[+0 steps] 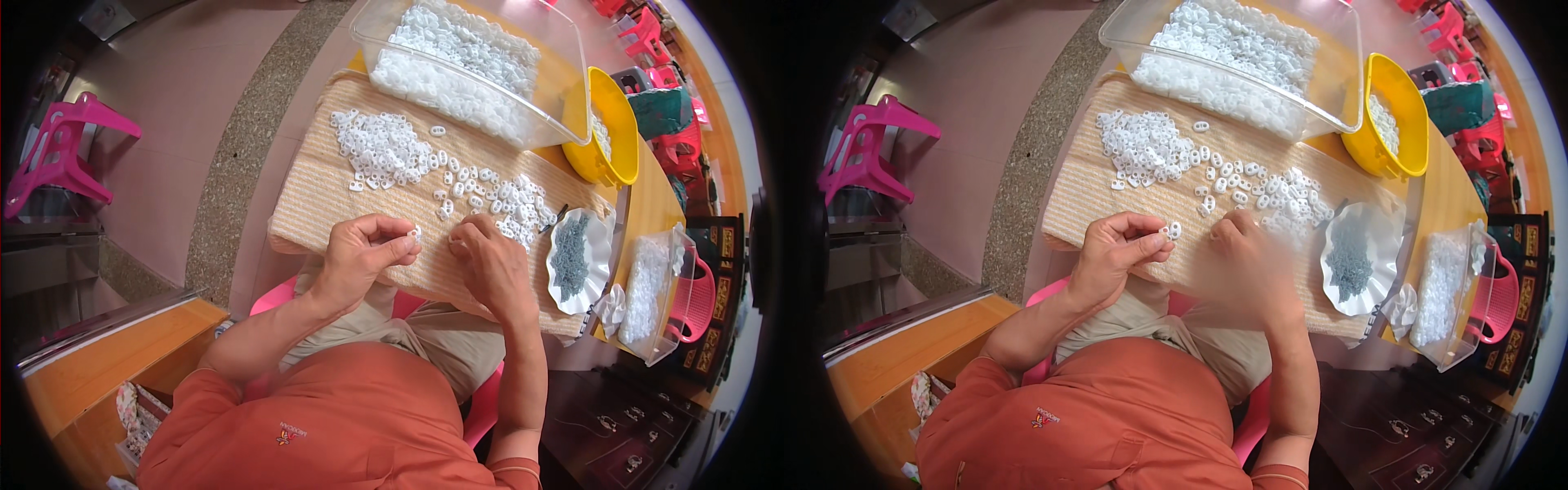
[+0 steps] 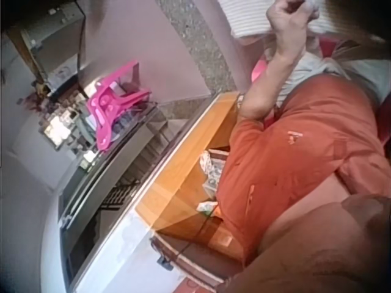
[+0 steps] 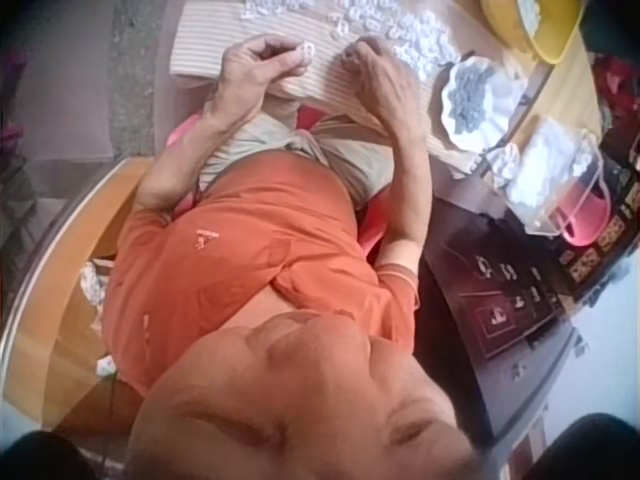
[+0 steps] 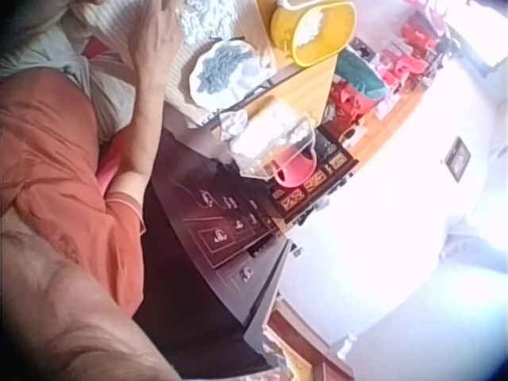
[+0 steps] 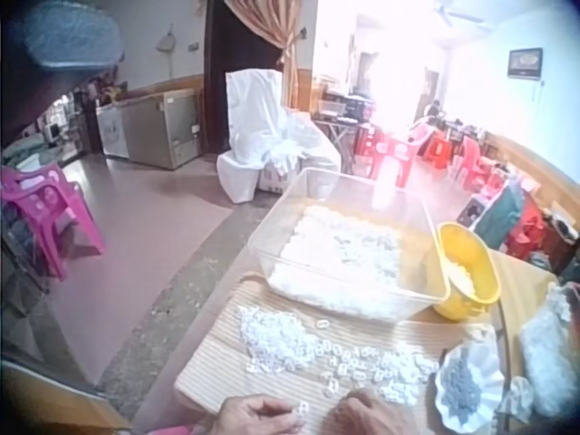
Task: Sorting and inspecting small white plastic components from a tray into different containers and piles.
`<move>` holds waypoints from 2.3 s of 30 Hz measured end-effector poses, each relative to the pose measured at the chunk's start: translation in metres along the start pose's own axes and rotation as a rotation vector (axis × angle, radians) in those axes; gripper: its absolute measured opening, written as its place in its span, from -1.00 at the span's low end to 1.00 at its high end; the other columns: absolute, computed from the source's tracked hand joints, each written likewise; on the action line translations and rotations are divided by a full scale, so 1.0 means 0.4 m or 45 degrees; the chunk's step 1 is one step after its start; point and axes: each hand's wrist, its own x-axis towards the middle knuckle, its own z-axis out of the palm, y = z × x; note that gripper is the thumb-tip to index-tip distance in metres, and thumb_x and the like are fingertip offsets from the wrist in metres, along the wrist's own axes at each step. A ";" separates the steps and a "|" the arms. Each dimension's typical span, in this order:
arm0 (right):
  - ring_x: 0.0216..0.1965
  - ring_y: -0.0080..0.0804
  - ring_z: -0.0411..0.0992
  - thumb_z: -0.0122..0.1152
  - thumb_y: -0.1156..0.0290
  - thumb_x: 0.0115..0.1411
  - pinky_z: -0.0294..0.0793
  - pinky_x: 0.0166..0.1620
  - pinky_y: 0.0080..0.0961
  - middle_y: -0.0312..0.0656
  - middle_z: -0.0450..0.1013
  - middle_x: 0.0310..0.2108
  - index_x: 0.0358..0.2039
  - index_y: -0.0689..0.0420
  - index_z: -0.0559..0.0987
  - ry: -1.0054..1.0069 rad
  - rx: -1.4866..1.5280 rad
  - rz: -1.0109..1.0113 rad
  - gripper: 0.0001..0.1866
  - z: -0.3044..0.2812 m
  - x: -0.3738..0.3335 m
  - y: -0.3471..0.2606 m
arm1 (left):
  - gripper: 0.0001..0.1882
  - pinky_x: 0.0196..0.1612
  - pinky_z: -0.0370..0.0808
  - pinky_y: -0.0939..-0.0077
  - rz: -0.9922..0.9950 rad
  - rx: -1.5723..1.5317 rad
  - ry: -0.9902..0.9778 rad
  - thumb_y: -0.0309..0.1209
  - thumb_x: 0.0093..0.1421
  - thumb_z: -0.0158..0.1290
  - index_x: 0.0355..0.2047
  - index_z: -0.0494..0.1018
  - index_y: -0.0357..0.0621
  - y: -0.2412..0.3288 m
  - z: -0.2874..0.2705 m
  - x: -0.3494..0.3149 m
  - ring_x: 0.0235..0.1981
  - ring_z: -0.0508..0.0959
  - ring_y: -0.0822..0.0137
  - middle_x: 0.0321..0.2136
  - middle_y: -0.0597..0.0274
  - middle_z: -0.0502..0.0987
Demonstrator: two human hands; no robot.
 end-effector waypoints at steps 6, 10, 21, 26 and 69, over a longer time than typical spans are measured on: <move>-0.32 -0.06 0.50 0.23 0.36 0.13 0.48 -0.26 -0.22 -0.13 0.48 -0.28 -0.23 0.07 0.57 -0.107 -0.031 0.066 -0.82 -0.008 0.017 0.007 | -0.81 -0.19 0.61 0.57 -0.007 0.021 0.001 -0.55 0.20 0.15 -0.17 0.50 -0.32 0.001 0.002 -0.002 -0.32 0.63 0.41 -0.34 0.14 0.60; -0.32 -0.07 0.50 0.25 0.42 0.11 0.47 -0.26 -0.24 -0.12 0.48 -0.31 -0.22 0.08 0.60 -0.129 0.043 0.042 -0.80 -0.011 0.015 0.014 | -0.81 -0.18 0.61 0.57 -0.020 0.027 -0.002 -0.55 0.20 0.15 -0.17 0.50 -0.32 0.001 0.003 -0.001 -0.31 0.63 0.41 -0.34 0.15 0.60; -0.49 -0.73 0.29 0.40 0.54 0.07 0.32 -0.41 -0.73 -0.42 0.37 -0.49 -0.18 0.23 0.58 -0.088 0.933 0.361 -0.72 0.043 -0.029 0.040 | -0.82 -0.23 0.59 0.61 -0.074 -0.005 0.005 -0.56 0.20 0.15 -0.20 0.50 -0.38 0.002 0.010 -0.003 -0.33 0.61 0.43 -0.34 0.12 0.60; -0.44 -0.68 0.41 0.37 0.58 0.09 0.43 -0.37 -0.72 -0.36 0.45 -0.44 -0.12 0.28 0.55 -0.031 1.069 0.324 -0.68 0.082 -0.050 0.062 | -0.81 -0.24 0.58 0.61 -0.096 0.011 -0.046 -0.54 0.20 0.15 -0.19 0.51 -0.36 -0.006 0.009 -0.011 -0.34 0.61 0.44 -0.36 0.14 0.60; -0.46 -0.68 0.38 0.33 0.69 0.08 0.32 -0.44 -0.74 -0.29 0.47 -0.41 -0.08 0.29 0.56 0.005 1.171 0.100 -0.65 0.108 -0.053 0.059 | -0.81 -0.27 0.61 0.58 -0.187 0.117 -0.097 -0.54 0.21 0.15 -0.19 0.49 -0.40 -0.019 0.017 -0.005 -0.36 0.61 0.45 -0.37 0.12 0.60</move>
